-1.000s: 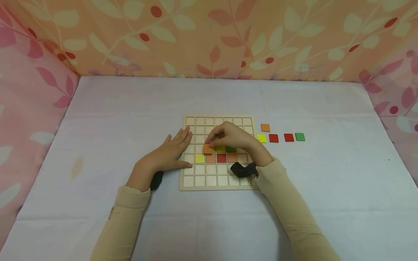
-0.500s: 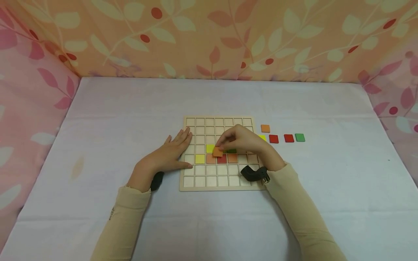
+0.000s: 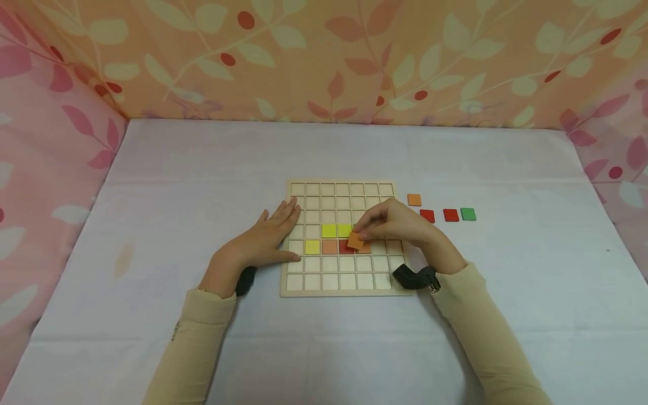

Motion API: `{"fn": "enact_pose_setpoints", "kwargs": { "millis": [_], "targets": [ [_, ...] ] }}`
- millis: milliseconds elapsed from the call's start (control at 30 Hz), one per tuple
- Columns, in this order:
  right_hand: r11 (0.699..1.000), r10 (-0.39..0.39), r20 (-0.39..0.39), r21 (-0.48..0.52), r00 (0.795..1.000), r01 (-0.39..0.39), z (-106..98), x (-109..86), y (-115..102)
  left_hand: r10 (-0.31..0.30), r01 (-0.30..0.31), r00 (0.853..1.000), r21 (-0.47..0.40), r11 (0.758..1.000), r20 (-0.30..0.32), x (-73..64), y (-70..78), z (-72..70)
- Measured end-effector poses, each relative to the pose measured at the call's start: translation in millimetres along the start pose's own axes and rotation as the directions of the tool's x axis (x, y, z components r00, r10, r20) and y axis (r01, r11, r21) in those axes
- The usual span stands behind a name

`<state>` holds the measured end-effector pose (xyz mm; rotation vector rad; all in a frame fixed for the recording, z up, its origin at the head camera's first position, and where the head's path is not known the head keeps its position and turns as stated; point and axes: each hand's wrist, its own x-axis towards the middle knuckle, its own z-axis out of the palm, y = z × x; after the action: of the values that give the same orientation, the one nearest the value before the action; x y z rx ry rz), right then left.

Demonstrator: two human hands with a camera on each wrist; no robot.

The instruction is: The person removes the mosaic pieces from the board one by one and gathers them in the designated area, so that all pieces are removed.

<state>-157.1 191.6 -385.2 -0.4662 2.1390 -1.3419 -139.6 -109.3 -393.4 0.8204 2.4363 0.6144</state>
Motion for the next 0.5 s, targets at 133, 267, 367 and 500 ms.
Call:
{"fn": "enact_pose_setpoints", "kwargs": {
  "millis": [133,267,367,500],
  "targets": [
    [1.000,0.009,-0.001,0.025,1.000,-0.009,-7,-9.8,5,-0.003,0.003,1.000,0.000,1.000,0.007,0.4,0.2,0.0],
    [0.999,0.027,0.002,0.032,1.000,-0.027,-12,-16.9,10,-0.002,0.002,1.000,-0.003,1.000,0.007,0.3,0.2,-0.3],
    [0.999,0.036,0.004,0.024,0.999,-0.036,-14,-20.4,12,-0.001,0.001,1.000,-0.003,1.000,0.004,0.3,-0.1,-0.1],
    [0.999,0.046,0.001,-0.003,0.999,-0.046,-17,-24.3,15,-0.001,0.001,1.000,-0.005,1.000,0.004,0.9,-0.8,0.8]
  ]
}}
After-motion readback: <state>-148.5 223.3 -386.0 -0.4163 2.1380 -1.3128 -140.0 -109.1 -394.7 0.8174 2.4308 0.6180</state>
